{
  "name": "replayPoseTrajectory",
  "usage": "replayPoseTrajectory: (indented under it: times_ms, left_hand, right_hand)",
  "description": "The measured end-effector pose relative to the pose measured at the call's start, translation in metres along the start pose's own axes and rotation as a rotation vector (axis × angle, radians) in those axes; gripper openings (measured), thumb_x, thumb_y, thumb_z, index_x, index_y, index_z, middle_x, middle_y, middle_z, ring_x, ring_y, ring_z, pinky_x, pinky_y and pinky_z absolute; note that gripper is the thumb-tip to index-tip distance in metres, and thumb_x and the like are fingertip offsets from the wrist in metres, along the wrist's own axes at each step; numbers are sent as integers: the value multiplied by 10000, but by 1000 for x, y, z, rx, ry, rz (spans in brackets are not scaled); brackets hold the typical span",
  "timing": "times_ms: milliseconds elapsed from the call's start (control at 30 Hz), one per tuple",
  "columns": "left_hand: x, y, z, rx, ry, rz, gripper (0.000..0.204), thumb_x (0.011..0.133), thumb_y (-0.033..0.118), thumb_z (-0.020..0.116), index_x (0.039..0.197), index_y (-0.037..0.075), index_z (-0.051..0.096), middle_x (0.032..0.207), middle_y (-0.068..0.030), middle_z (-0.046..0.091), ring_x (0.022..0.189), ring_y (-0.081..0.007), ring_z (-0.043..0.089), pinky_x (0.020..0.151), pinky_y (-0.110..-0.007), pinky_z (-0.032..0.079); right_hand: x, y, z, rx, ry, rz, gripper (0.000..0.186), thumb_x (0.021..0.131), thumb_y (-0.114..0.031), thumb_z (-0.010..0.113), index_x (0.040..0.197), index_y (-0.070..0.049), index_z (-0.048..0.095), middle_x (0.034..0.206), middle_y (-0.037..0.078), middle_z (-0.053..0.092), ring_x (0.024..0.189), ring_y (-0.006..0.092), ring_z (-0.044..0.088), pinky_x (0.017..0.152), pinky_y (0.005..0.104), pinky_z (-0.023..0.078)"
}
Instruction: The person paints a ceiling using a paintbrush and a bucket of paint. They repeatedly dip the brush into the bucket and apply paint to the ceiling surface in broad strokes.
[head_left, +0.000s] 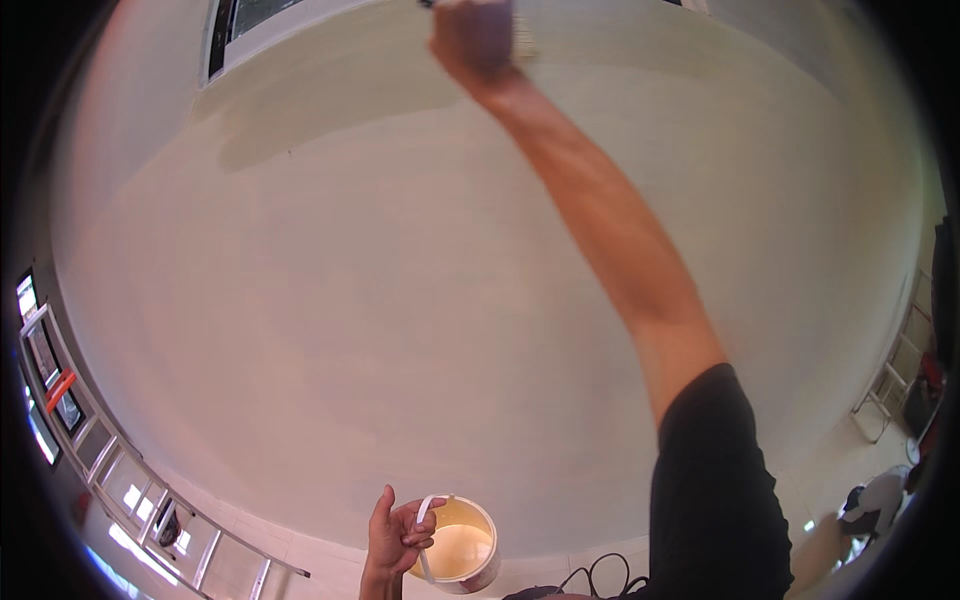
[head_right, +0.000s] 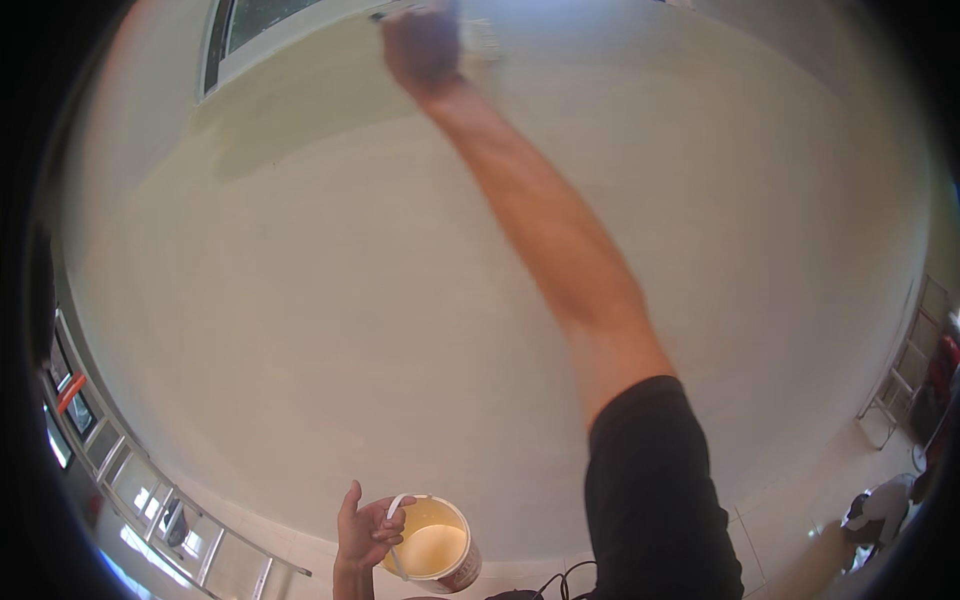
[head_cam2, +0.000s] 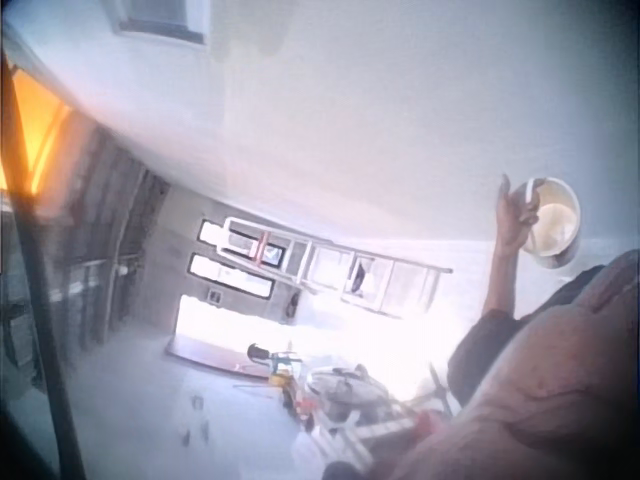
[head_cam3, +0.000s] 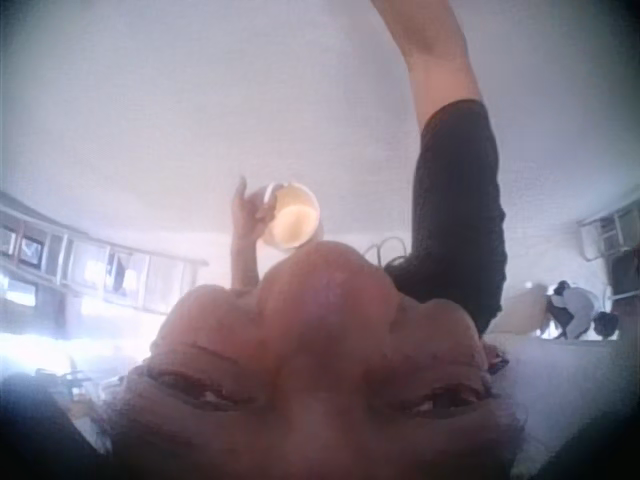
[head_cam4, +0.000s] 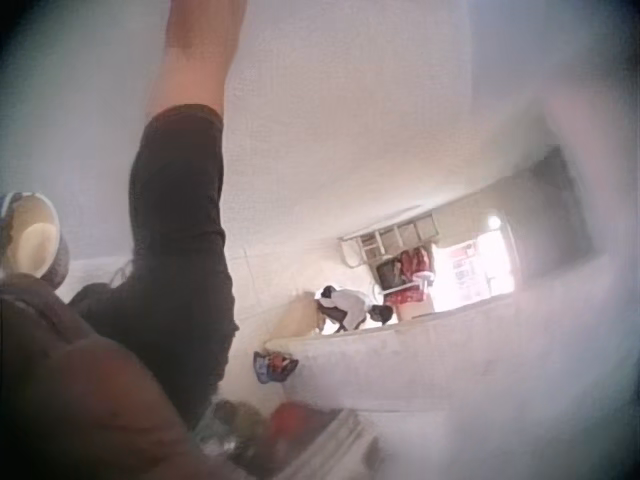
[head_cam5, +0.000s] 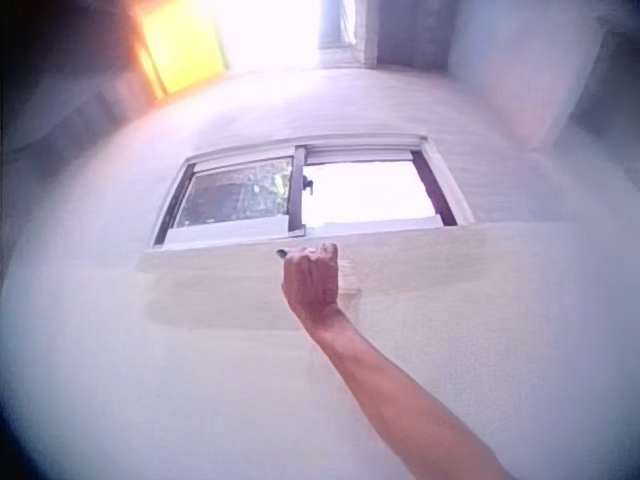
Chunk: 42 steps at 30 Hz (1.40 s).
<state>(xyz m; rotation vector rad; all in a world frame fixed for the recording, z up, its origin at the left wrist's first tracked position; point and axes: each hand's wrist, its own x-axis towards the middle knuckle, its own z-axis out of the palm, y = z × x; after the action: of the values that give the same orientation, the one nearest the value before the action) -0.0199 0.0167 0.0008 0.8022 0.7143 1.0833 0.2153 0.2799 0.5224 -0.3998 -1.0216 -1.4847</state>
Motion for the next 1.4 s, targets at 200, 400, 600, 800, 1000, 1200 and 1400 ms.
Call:
replayPoseTrajectory:
  times_ms: [200,400,600,800,1000,1200,1400]
  left_hand:
    - [3,2,-6,-2,42,-16,1032,921,821,284,1209,-127,571,670,15,434,486,-36,282,460,-192,207]
    - [9,2,-15,-3,27,-67,986,955,786,272,1241,-101,595,671,39,418,472,-41,253,479,-207,201]
    - [11,3,-7,36,41,-40,960,959,779,283,1211,-85,616,668,41,409,479,-39,246,479,-205,199]
    - [-1,-6,7,13,102,44,906,985,739,286,1187,-73,633,664,49,399,492,-33,238,475,-198,200]
    - [5,9,24,0,82,51,822,1023,677,293,1185,-48,645,660,55,380,501,-27,229,479,-188,204]
    - [2,15,16,82,105,70,872,1003,711,287,1206,-66,630,652,59,367,504,-27,249,472,-180,227]
    - [21,18,18,86,48,16,854,1005,705,303,1194,-62,630,662,61,386,495,-19,251,465,-172,226]
  right_hand:
    - [25,-114,14,230,-75,204,119,718,-169,664,719,-99,761,702,145,706,772,321,678,892,423,416]
    - [-6,-12,4,427,-328,743,335,789,-358,673,813,-37,767,822,199,742,851,381,723,775,473,545]
    - [-56,230,-82,84,-220,787,248,761,-292,692,704,-52,722,781,198,731,811,382,724,774,474,560]
    - [-92,415,-168,-519,-282,782,677,785,-675,672,964,-34,794,988,201,758,995,376,719,875,448,539]
    - [-126,380,-293,-285,-141,839,540,891,-553,712,1061,-47,790,963,55,779,851,148,706,801,308,515]
    - [-222,132,-389,475,-195,1329,174,952,-184,696,925,-21,749,806,-22,600,785,86,493,732,283,357]
    - [-249,-25,-459,843,-405,1684,154,954,-127,661,982,16,715,852,5,644,802,84,509,754,265,376]
